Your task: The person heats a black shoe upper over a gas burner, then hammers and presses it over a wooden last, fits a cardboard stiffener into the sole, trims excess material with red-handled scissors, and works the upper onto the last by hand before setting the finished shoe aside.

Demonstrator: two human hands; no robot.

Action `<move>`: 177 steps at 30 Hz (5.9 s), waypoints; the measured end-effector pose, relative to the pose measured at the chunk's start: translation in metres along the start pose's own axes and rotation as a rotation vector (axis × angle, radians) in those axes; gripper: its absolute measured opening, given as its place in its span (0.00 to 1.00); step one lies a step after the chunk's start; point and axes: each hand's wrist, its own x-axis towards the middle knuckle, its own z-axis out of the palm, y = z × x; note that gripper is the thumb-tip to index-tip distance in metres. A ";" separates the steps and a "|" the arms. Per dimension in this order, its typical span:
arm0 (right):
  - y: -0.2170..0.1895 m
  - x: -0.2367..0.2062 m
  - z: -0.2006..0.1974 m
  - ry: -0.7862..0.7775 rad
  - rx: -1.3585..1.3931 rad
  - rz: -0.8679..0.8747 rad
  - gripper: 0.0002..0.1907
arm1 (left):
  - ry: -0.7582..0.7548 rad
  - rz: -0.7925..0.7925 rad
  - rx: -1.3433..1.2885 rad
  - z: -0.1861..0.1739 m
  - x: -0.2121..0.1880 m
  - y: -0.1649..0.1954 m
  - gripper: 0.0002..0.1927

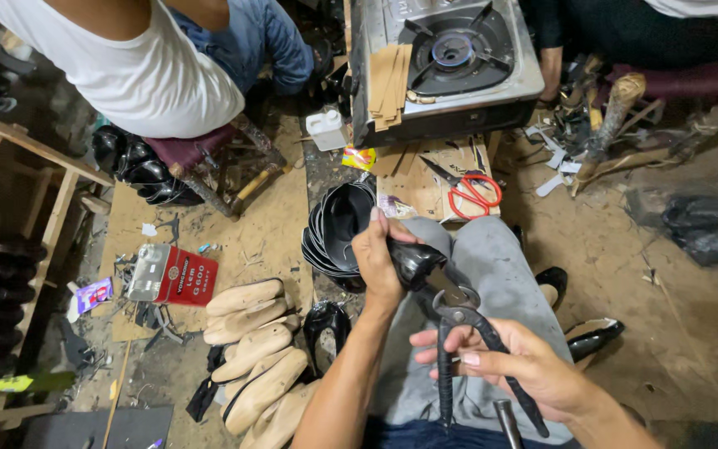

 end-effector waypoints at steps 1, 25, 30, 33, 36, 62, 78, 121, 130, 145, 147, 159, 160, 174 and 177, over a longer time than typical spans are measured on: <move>-0.006 0.000 0.002 -0.031 0.017 0.005 0.11 | -0.033 0.005 -0.044 0.003 0.002 0.005 0.32; 0.005 0.024 -0.002 0.330 -0.629 0.022 0.15 | -0.317 0.534 0.833 -0.007 -0.029 0.077 0.18; -0.010 0.029 0.007 0.331 -0.730 0.110 0.13 | -0.509 0.478 0.822 -0.002 -0.038 0.105 0.13; -0.021 0.030 0.010 0.230 -1.182 -0.172 0.11 | -0.479 0.387 0.847 -0.002 -0.037 0.106 0.14; -0.029 0.024 0.014 0.175 -1.490 -0.199 0.10 | -0.466 0.280 0.897 -0.005 -0.039 0.106 0.16; 0.037 0.035 0.012 0.390 -1.581 -0.296 0.09 | -0.796 0.070 1.018 -0.021 -0.035 0.125 0.16; 0.044 0.025 0.012 0.316 -1.418 -0.371 0.12 | -0.880 0.042 1.052 -0.024 -0.039 0.129 0.22; 0.041 -0.118 -0.113 0.154 -1.597 0.614 0.16 | -0.217 0.024 0.594 -0.028 -0.021 -0.009 0.41; -0.036 -0.031 -0.001 0.793 -0.133 -0.319 0.22 | -0.209 0.046 0.540 -0.031 -0.025 -0.022 0.39; -0.002 0.056 -0.008 0.302 -0.956 -1.117 0.06 | -0.182 0.050 0.559 -0.047 -0.022 -0.026 0.40; -0.014 0.067 -0.013 0.273 -1.755 -1.221 0.06 | -0.193 0.037 0.566 -0.048 -0.022 -0.025 0.40; -0.010 0.089 -0.015 0.518 -1.611 -0.153 0.19 | -0.190 0.142 0.589 -0.058 -0.016 -0.028 0.36; -0.012 0.089 -0.018 0.501 -1.563 -0.263 0.21 | -0.172 0.129 0.612 -0.057 -0.014 -0.029 0.36; 0.005 0.082 -0.015 0.674 -0.899 -0.677 0.11 | -0.154 0.096 0.629 -0.058 -0.016 -0.029 0.38; 0.007 0.082 -0.018 0.639 -1.376 -0.157 0.15 | -0.150 0.107 0.664 -0.058 -0.016 -0.032 0.38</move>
